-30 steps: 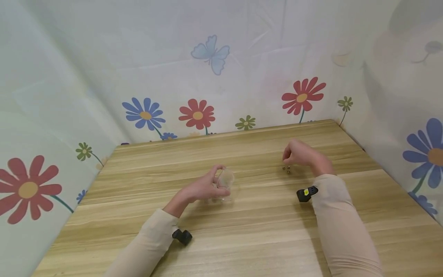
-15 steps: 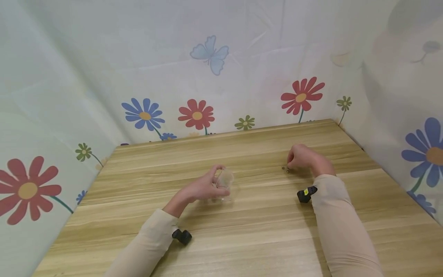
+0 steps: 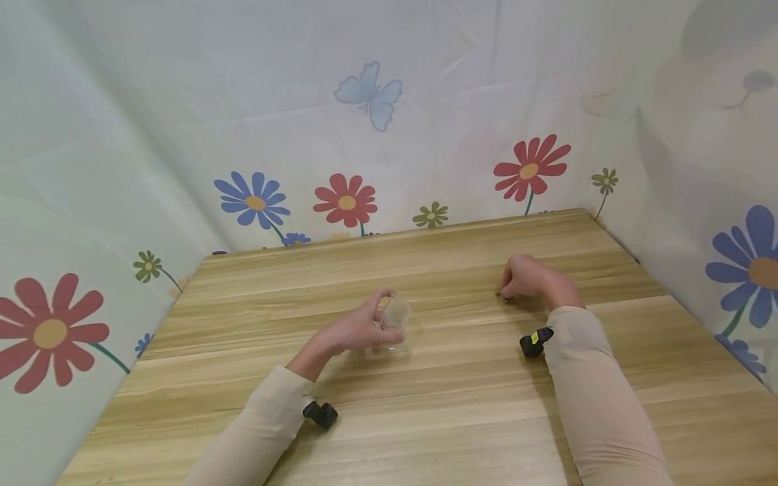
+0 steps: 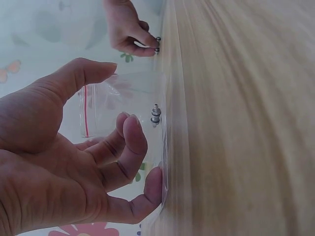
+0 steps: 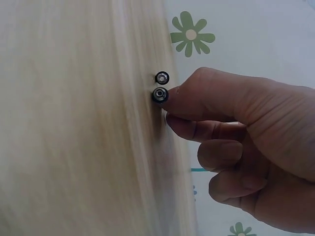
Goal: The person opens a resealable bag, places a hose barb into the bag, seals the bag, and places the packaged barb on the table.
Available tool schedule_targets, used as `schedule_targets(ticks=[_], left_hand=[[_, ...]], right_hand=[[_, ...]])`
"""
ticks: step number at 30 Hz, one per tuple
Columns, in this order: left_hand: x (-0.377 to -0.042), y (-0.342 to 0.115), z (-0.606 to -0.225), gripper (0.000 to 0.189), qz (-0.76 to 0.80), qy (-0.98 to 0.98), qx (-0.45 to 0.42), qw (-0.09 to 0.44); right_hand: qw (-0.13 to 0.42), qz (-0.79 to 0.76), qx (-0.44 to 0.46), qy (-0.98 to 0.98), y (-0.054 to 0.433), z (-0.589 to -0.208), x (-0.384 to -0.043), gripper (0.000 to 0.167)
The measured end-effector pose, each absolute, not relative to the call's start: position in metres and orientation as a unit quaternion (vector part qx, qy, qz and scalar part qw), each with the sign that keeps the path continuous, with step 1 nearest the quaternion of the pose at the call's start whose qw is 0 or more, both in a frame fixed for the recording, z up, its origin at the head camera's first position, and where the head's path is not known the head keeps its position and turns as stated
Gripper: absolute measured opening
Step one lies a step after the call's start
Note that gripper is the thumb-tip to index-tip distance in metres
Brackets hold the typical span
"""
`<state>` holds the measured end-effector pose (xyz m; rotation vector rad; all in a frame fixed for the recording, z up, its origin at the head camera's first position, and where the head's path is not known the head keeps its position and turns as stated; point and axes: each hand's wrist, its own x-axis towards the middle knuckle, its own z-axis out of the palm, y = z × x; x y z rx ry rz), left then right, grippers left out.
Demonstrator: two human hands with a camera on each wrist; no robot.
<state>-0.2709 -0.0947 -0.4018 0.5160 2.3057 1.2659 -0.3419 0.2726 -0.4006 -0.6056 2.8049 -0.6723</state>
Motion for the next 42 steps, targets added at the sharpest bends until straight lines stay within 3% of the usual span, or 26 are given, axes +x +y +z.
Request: schedule_targets(ticks=[12,21,31,42], left_hand=[[-0.271,-0.094,-0.402,0.091,0.460,0.837,0.188,0.229],[-0.271,-0.095,-0.402,0.090,0.459,0.837,0.186,0.232],[-0.271,-0.095,-0.401,0.090,0.462,0.835,0.185,0.233],[-0.272,-0.096,-0.403,0.090,0.459,0.837,0.182,0.236]], right_hand=[[0.090,-0.235,-0.207,0.945,0.272,-0.404,-0.344,0.006],[0.035,-0.259,-0.217,0.941,0.252,-0.379,-0.336,0.004],[0.014,-0.267,-0.283,0.921,0.212,-0.348,-0.315,0.003],[0.017,-0.261,-0.390,0.883,0.161,-0.354,-0.305,0.005]])
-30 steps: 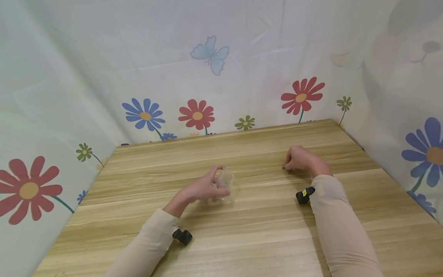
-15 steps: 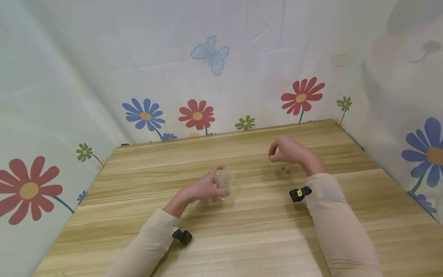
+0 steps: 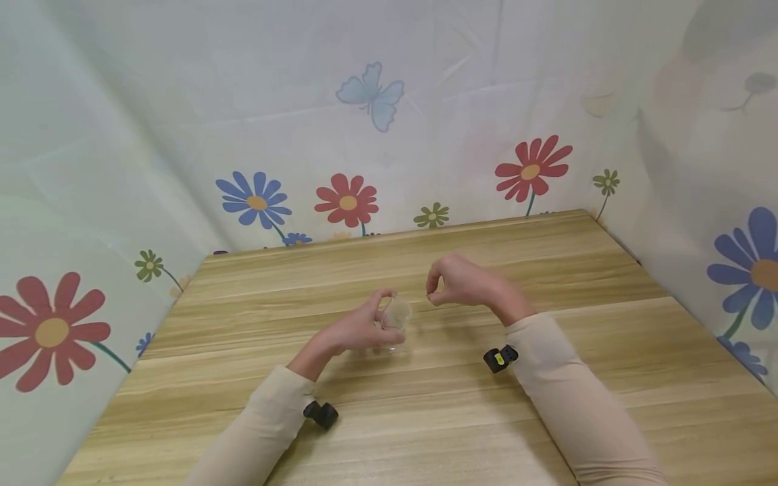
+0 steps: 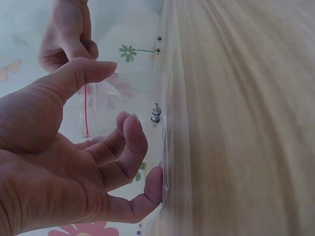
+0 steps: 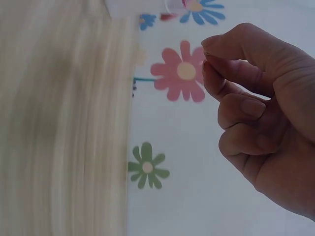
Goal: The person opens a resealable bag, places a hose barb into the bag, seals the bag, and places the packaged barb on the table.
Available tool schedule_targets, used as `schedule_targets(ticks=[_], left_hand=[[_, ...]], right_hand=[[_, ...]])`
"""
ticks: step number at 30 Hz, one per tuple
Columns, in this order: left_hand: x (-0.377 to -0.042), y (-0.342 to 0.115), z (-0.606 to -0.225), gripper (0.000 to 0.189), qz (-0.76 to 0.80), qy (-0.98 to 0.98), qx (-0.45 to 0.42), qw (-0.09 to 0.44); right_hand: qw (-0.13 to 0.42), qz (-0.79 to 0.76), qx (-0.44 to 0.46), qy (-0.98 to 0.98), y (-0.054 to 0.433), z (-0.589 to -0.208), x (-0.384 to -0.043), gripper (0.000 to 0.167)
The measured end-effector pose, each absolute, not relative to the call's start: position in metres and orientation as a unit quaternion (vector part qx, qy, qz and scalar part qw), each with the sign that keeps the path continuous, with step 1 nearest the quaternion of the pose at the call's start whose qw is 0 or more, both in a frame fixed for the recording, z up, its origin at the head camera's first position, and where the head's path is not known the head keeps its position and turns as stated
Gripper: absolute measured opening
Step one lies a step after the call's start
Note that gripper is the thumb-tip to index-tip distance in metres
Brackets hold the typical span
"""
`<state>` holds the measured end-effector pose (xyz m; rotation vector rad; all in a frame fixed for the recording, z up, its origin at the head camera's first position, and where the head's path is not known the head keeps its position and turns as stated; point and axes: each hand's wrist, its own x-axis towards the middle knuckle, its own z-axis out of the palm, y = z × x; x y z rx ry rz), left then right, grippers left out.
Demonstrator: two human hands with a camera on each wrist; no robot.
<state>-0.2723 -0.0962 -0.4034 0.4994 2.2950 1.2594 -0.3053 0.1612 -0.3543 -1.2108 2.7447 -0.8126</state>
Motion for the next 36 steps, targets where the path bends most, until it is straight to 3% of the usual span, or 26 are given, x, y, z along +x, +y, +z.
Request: schedule_targets(ticks=[16,36], left_hand=[[-0.272,-0.099,-0.401,0.091,0.441,0.845,0.195,0.229],[-0.271,-0.098,-0.401,0.090,0.436,0.847,0.214,0.215]], right_hand=[[0.007,-0.254,-0.458,0.852,0.120,-0.366,-0.296,0.005],[-0.050,-0.230,-0.431,0.871,0.106,-0.377,-0.293,0.005]])
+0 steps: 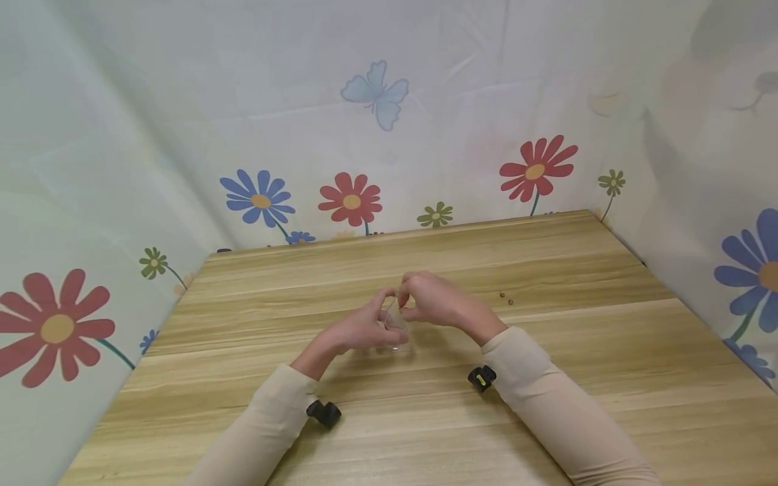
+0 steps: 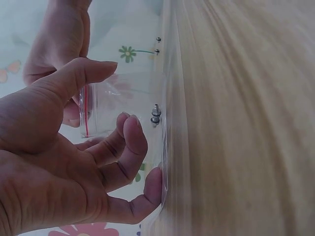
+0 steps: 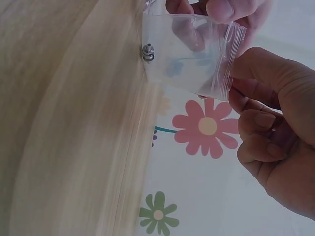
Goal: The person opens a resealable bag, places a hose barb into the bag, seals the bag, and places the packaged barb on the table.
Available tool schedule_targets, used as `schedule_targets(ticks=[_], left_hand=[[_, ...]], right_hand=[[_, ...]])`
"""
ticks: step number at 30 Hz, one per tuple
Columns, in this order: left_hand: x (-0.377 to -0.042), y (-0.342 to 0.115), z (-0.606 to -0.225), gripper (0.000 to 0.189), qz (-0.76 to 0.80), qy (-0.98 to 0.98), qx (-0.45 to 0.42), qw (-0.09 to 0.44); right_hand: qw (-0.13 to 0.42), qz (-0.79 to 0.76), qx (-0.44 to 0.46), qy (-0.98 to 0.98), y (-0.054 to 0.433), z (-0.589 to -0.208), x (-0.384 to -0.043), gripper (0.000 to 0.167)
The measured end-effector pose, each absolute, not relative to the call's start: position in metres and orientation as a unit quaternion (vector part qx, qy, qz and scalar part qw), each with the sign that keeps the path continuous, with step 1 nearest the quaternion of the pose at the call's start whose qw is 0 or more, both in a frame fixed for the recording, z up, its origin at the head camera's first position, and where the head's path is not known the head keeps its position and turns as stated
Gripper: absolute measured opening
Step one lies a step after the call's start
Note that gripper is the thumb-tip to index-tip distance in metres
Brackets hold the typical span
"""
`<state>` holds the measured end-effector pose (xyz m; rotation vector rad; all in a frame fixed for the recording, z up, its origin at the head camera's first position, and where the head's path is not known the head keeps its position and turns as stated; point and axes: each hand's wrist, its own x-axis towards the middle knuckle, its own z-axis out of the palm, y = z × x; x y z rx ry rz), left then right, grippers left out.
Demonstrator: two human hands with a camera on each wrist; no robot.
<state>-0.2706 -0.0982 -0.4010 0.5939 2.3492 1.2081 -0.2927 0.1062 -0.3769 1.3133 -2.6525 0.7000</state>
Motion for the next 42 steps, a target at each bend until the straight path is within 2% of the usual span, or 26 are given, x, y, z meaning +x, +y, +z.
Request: schedule_targets(ticks=[28,34,42], left_hand=[[-0.272,-0.096,-0.404,0.096,0.434,0.851,0.197,0.220],[-0.271,-0.094,-0.401,0.094,0.436,0.850,0.190,0.225],[-0.270,-0.093,-0.402,0.092,0.445,0.847,0.188,0.222]], right_hand=[[0.072,0.223,0.418,-0.878,0.116,-0.374,-0.298,0.005],[0.067,0.220,0.376,-0.897,0.135,-0.362,-0.302,0.005],[0.026,0.227,0.271,-0.935,0.178,-0.361,-0.319,0.008]])
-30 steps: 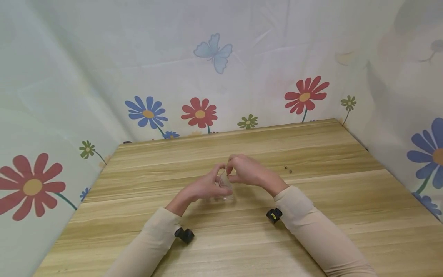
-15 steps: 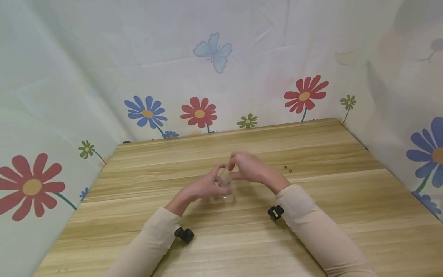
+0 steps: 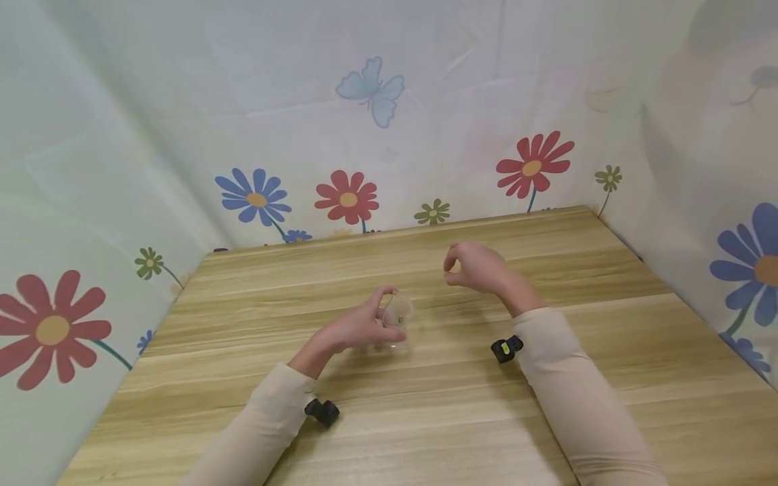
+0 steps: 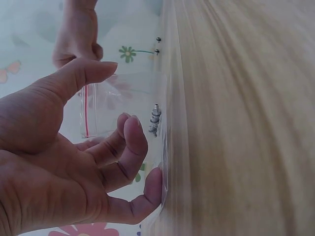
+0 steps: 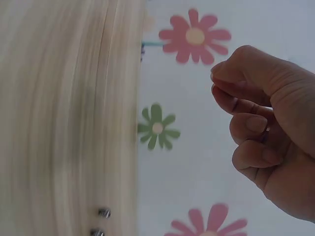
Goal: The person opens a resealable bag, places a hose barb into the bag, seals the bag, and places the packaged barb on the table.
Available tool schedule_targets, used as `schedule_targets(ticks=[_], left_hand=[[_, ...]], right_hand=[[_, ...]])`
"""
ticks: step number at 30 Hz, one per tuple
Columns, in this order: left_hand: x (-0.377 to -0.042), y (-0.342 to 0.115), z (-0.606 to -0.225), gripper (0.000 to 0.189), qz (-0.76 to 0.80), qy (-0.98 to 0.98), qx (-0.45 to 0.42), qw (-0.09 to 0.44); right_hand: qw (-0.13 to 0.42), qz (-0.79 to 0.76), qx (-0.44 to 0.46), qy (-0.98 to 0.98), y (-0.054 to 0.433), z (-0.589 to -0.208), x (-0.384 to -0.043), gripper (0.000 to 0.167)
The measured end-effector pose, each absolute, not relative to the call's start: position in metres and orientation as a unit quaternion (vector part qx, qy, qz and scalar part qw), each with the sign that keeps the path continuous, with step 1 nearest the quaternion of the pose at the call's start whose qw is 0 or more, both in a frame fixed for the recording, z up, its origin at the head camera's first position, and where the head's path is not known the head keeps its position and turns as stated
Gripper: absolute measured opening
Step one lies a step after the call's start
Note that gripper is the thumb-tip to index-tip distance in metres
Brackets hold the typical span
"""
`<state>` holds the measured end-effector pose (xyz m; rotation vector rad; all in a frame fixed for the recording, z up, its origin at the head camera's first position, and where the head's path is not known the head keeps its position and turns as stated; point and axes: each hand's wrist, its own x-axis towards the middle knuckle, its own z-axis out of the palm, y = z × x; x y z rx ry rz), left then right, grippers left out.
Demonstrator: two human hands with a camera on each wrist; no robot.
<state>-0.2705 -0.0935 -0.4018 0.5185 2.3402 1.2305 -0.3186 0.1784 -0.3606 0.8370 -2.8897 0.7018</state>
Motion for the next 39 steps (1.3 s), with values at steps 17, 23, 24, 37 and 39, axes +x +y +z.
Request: schedule_targets(ticks=[17,23,24,37,39], left_hand=[[-0.270,-0.094,-0.401,0.091,0.459,0.835,0.204,0.224],[-0.269,-0.094,-0.400,0.091,0.458,0.836,0.203,0.225],[-0.269,-0.094,-0.400,0.091,0.458,0.836,0.204,0.224],[-0.270,-0.094,-0.402,0.091,0.451,0.841,0.205,0.218],[-0.269,-0.094,-0.401,0.092,0.450,0.841,0.204,0.219]], right_hand=[[-0.052,0.232,0.194,-0.952,0.247,-0.390,-0.344,0.007],[-0.078,0.227,0.201,-0.950,0.257,-0.395,-0.344,0.007],[-0.079,0.226,0.203,-0.949,0.258,-0.395,-0.343,0.007],[-0.106,0.224,0.197,-0.948,0.261,-0.396,-0.342,0.012],[-0.106,0.219,0.199,-0.949,0.262,-0.398,-0.343,0.012]])
